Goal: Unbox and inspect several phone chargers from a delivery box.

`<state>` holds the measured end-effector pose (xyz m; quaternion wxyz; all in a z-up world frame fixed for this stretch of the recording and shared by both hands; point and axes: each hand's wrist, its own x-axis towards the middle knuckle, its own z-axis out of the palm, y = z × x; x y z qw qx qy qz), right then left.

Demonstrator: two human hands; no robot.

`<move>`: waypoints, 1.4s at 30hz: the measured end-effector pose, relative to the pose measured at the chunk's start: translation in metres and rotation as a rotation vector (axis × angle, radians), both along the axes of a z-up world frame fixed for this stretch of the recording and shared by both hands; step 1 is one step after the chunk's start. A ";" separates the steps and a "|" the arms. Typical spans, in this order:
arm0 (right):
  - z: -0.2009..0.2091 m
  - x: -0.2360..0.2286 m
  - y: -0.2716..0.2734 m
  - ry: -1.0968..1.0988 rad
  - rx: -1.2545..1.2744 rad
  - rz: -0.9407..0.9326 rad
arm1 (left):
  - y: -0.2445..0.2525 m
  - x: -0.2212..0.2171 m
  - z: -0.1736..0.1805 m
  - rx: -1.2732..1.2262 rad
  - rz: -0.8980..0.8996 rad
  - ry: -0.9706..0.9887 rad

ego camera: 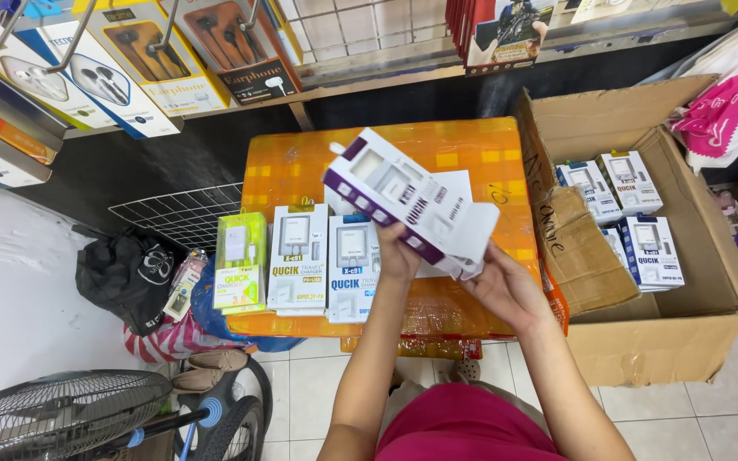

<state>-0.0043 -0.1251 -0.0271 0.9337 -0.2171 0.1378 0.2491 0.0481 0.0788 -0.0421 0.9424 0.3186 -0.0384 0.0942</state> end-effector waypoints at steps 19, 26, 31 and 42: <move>0.066 -0.049 0.003 -0.083 -0.367 -0.014 | 0.029 0.015 0.031 -0.205 0.248 0.164; 0.056 -0.066 -0.026 -0.029 -0.487 -0.088 | 0.066 0.016 0.051 -0.300 0.313 0.098; 0.062 -0.065 -0.038 -0.052 -0.516 -0.237 | 0.069 0.004 0.057 -0.332 0.269 0.080; 0.089 -0.060 -0.026 -0.479 -0.578 -0.757 | -0.001 -0.032 0.019 -0.043 -0.354 0.391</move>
